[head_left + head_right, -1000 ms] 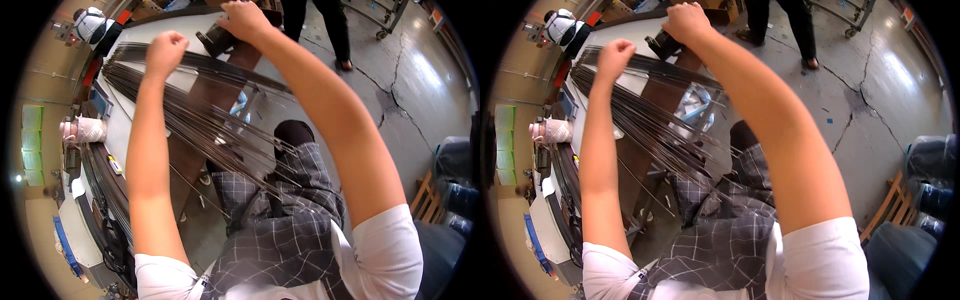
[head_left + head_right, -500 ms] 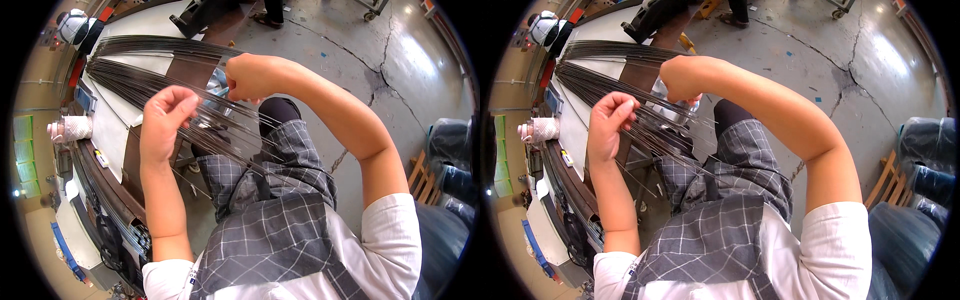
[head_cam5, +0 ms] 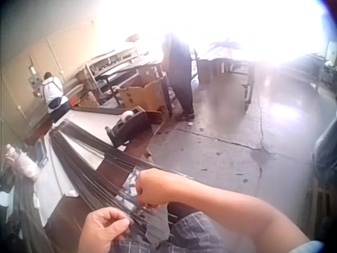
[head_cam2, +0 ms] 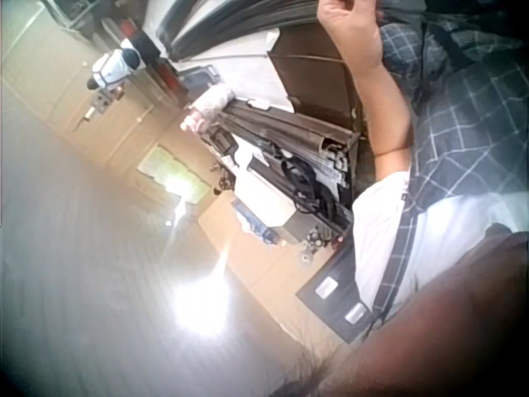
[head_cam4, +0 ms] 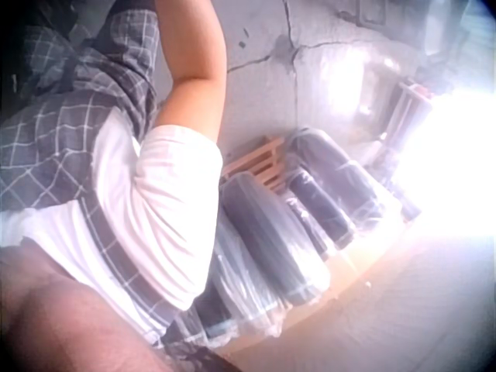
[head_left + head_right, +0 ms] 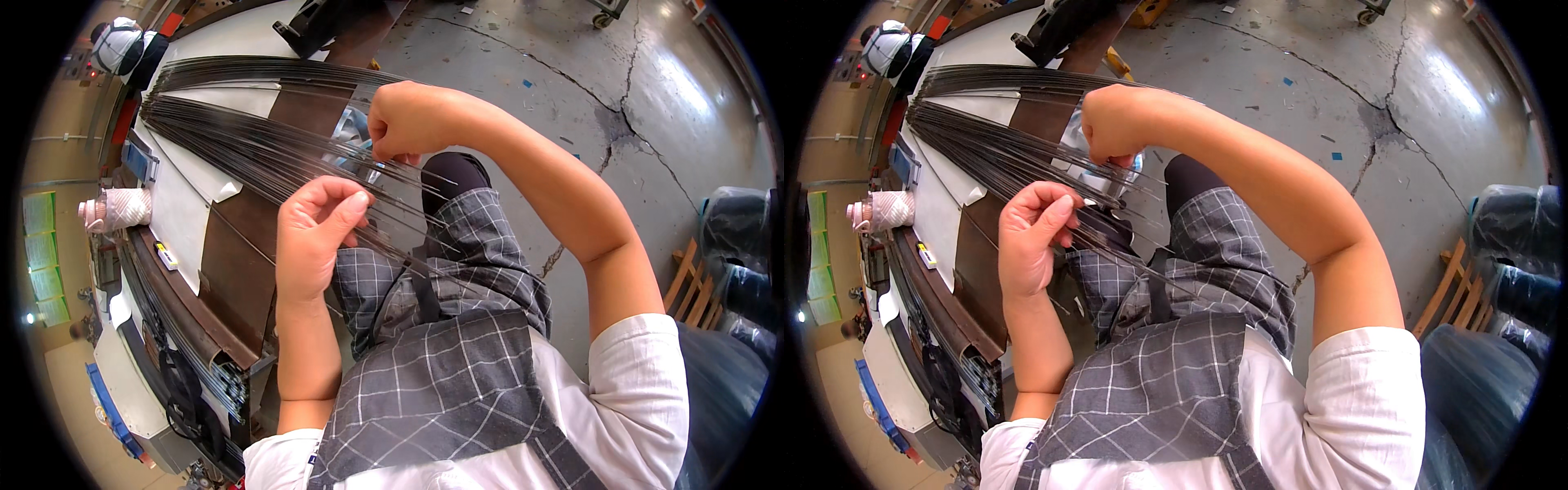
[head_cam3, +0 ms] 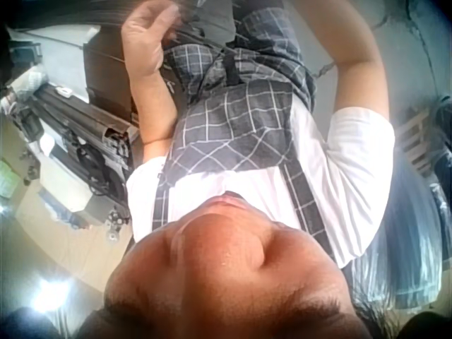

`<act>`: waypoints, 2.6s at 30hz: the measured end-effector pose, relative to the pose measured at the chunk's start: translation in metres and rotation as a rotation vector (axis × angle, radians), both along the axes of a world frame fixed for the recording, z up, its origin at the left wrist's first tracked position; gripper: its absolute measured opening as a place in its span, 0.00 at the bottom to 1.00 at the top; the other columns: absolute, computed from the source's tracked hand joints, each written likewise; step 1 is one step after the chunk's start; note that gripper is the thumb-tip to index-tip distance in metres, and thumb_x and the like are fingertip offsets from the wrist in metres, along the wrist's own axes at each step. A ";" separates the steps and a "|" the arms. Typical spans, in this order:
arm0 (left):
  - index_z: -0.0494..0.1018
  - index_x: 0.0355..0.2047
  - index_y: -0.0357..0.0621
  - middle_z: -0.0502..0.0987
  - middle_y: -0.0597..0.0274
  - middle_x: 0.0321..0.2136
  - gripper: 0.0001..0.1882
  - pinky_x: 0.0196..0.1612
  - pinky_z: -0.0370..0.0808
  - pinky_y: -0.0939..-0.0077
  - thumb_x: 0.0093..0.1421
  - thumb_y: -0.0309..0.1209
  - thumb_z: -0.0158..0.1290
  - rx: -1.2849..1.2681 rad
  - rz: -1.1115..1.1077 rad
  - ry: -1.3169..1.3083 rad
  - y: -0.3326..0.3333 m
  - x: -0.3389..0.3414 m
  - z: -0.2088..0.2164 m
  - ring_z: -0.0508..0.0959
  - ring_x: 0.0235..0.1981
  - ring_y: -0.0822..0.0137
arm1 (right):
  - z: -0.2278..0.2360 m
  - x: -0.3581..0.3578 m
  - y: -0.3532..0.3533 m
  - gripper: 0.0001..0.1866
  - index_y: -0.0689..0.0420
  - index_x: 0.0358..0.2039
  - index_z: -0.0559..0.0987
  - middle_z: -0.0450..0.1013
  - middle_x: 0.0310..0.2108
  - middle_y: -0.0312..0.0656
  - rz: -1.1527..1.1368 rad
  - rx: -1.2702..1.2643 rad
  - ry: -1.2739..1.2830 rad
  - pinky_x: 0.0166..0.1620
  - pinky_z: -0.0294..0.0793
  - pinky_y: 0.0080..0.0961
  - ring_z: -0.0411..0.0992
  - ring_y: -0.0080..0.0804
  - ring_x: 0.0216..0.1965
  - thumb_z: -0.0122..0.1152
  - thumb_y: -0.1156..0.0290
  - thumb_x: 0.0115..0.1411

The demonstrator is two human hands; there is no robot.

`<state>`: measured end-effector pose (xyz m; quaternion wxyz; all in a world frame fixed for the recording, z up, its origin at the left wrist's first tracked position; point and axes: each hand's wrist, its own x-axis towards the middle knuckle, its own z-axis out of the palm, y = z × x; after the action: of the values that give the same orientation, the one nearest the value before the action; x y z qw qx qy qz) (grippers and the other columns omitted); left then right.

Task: The person gathers a bundle of long thin rods, wraps a small piece of tape around them to secure the bundle, and places the bundle on the table. The process is repeated multiple times throughout the clip.

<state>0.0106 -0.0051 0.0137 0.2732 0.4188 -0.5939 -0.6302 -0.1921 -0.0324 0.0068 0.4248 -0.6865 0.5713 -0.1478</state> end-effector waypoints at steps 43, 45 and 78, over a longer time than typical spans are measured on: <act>0.70 0.32 0.39 0.75 0.63 0.28 0.08 0.15 0.68 0.89 0.56 0.31 0.55 0.361 0.004 0.179 0.016 -0.039 -0.020 0.72 0.23 0.77 | 0.006 -0.003 0.007 0.08 0.62 0.21 0.77 0.70 0.15 0.38 -0.073 0.040 -0.378 0.22 0.66 0.18 0.67 0.22 0.17 0.58 0.70 0.44; 0.70 0.32 0.40 0.75 0.63 0.28 0.08 0.15 0.67 0.89 0.56 0.31 0.55 0.359 0.015 0.167 0.016 -0.039 -0.020 0.72 0.24 0.77 | 0.008 -0.002 0.008 0.08 0.63 0.21 0.77 0.70 0.15 0.38 -0.070 0.040 -0.385 0.22 0.68 0.18 0.68 0.22 0.17 0.58 0.70 0.44; 0.71 0.32 0.37 0.74 0.59 0.26 0.06 0.12 0.65 0.89 0.59 0.28 0.49 0.451 0.032 0.332 0.028 -0.025 -0.018 0.71 0.19 0.75 | -0.003 0.004 -0.001 0.07 0.62 0.22 0.76 0.72 0.18 0.35 0.010 0.208 -0.615 0.19 0.63 0.13 0.66 0.16 0.17 0.59 0.70 0.48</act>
<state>-0.0143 0.0226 -0.0044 0.2769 0.3693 -0.3790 -0.8020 -0.1880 -0.0334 0.0042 0.6460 -0.5655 0.4248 -0.2871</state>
